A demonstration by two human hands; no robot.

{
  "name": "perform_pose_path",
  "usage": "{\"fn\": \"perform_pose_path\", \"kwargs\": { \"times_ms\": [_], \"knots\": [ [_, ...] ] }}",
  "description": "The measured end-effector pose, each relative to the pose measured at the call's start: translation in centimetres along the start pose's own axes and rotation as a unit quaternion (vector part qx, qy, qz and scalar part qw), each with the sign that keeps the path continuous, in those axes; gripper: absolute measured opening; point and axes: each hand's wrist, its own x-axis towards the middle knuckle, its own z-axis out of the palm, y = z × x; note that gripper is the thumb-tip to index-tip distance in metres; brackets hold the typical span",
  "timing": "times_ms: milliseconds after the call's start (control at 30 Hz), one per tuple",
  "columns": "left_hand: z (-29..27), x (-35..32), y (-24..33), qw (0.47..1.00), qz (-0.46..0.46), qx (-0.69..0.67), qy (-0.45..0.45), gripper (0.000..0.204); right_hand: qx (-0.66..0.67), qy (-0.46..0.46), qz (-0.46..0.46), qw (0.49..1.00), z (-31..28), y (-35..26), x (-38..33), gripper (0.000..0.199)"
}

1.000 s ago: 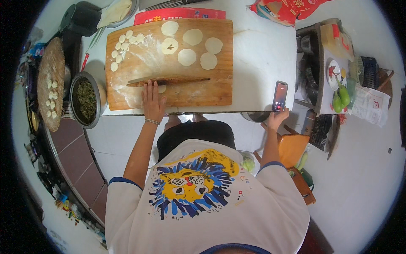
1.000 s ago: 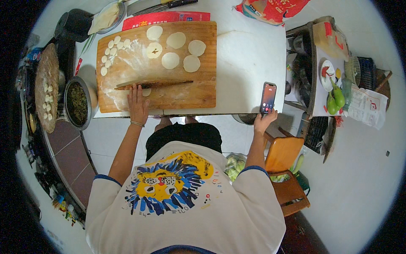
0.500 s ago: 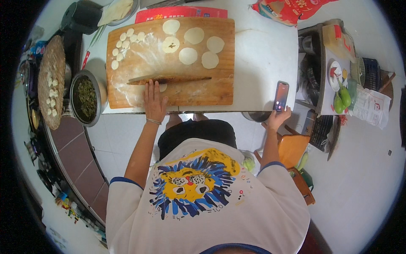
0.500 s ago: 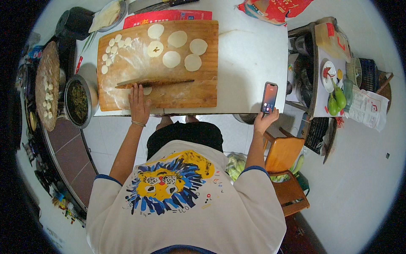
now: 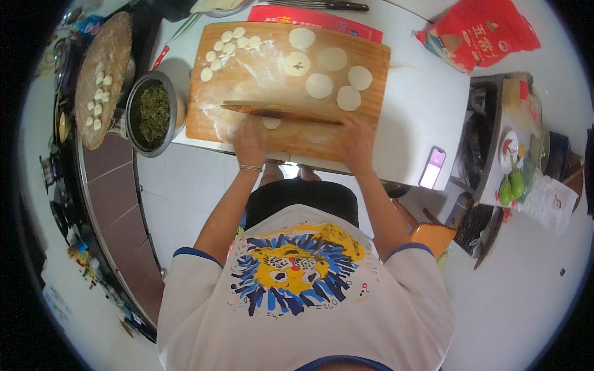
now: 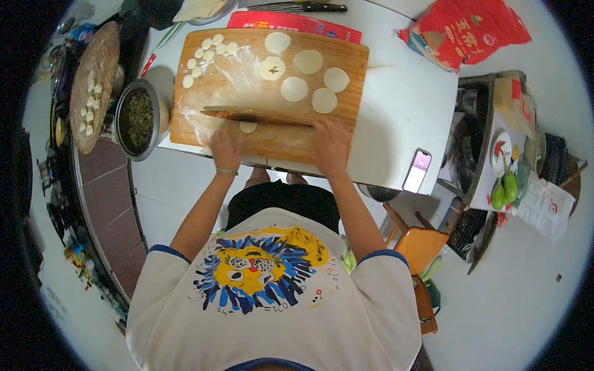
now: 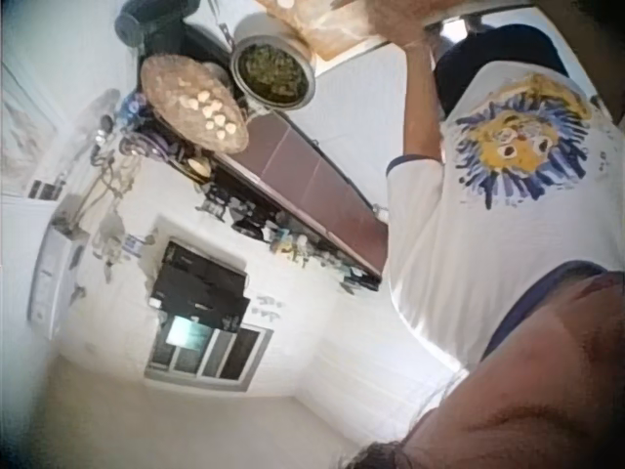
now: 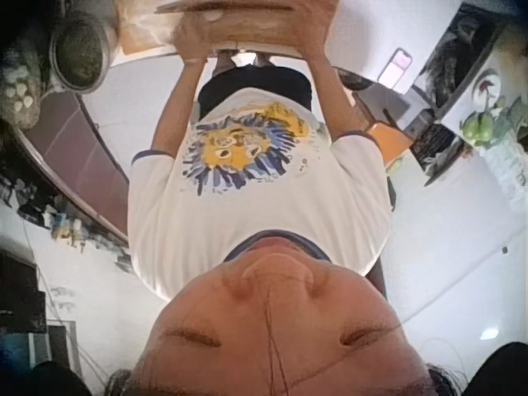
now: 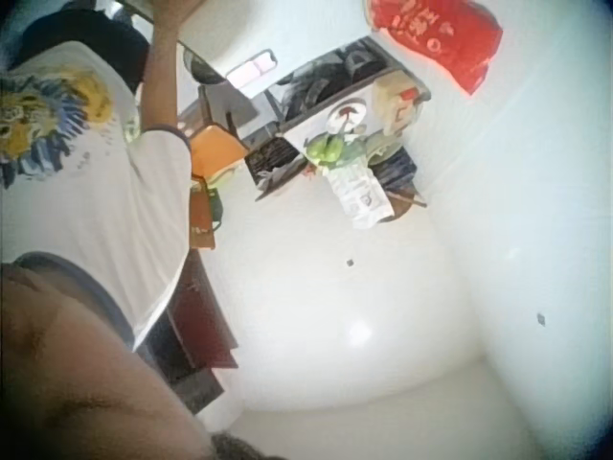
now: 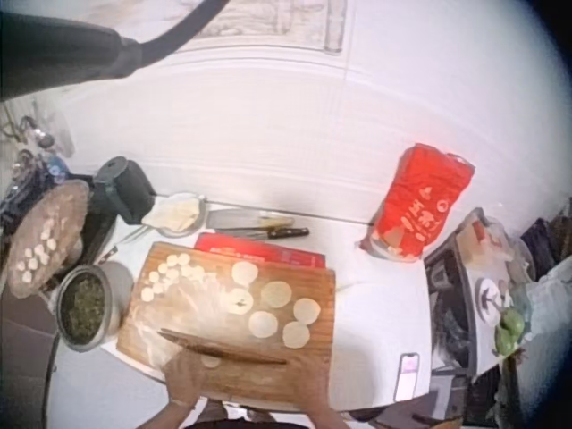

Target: The person uses a wooden rolling pin to flatten small balls of dough into thin, circular wrappers on a floured wooden board. The person repeatedly rolls, rotates, and repositions the dough pieces to achieve a uniform shape, working through a batch of dough balls placed on the left side of the board.

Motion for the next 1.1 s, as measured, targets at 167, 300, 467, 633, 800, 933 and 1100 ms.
{"fn": "perform_pose_path", "kwargs": {
  "times_ms": [167,300,467,633,800,933,1100],
  "knots": [
    [0.8,2.0,3.3,0.996,-0.049,-0.001,-0.070,0.056,-0.031,-0.141,-0.074,0.987,4.5,-4.5,5.6,0.051],
    [1.5,3.6,4.4,0.992,-0.082,0.009,-0.091,0.053,0.049,-0.219,0.005,0.975,6.5,-4.1,6.6,0.043],
    [1.9,3.9,0.6,0.987,0.111,-0.042,-0.107,0.053,0.157,-0.149,0.071,0.974,5.2,-4.5,7.1,0.035],
    [-1.9,2.8,-1.9,0.991,0.104,-0.057,-0.061,0.058,0.028,-0.175,-0.048,0.983,4.0,-3.2,7.3,0.033],
    [-1.1,1.1,-3.6,0.994,0.048,0.000,-0.096,0.064,-0.135,-0.232,-0.168,0.949,6.8,-3.8,8.9,0.040],
    [-2.0,4.8,-2.7,0.996,0.018,0.014,-0.080,0.069,-0.217,-0.099,-0.157,0.958,8.6,-5.2,13.6,0.055],
    [-3.0,-2.3,-3.0,0.987,0.047,0.034,-0.153,0.073,-0.216,-0.203,-0.154,0.942,7.7,-4.2,9.2,0.062]
  ]
}}
